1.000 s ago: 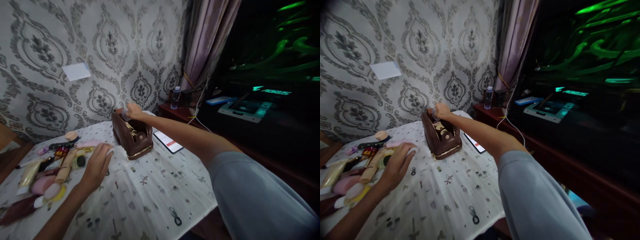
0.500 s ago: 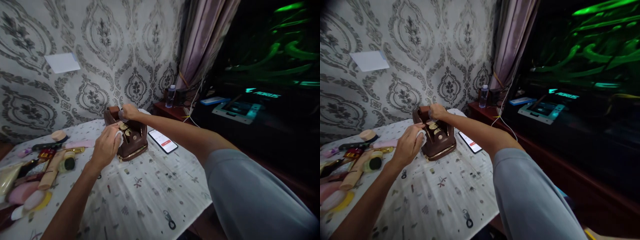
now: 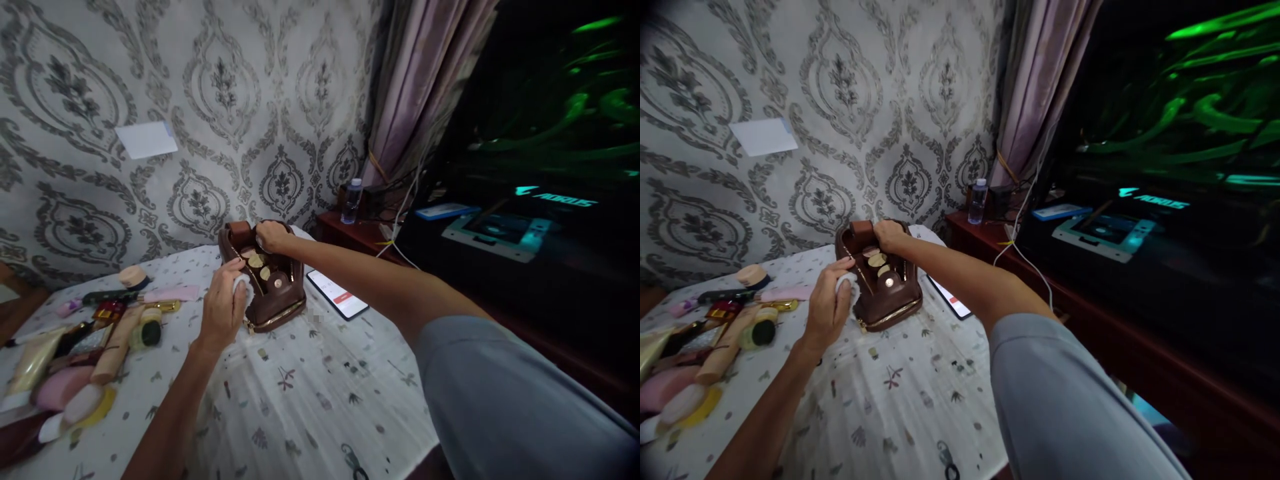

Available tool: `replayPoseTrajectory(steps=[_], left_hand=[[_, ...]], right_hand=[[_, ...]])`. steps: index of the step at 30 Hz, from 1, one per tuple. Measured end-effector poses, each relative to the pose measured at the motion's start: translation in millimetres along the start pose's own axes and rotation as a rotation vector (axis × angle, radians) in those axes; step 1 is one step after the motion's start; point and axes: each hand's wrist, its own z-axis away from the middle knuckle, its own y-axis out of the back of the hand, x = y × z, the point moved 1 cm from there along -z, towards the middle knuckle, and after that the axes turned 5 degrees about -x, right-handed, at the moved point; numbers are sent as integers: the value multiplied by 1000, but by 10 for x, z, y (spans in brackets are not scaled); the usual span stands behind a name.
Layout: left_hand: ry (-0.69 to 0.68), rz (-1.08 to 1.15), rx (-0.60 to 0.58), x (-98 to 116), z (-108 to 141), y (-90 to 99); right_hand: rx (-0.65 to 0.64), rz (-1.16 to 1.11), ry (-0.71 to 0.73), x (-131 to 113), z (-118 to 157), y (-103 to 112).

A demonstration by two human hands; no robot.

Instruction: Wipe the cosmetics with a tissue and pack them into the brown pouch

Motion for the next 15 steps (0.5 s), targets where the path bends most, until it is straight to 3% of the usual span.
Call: replayPoseTrajectory(steps=[5, 15], left_hand=[[-7, 8, 19, -23, 19, -18], [8, 16, 18, 5, 12, -21]], right_hand=[[32, 12, 9, 22, -34, -9], [-46, -28, -42, -38, -104, -24]])
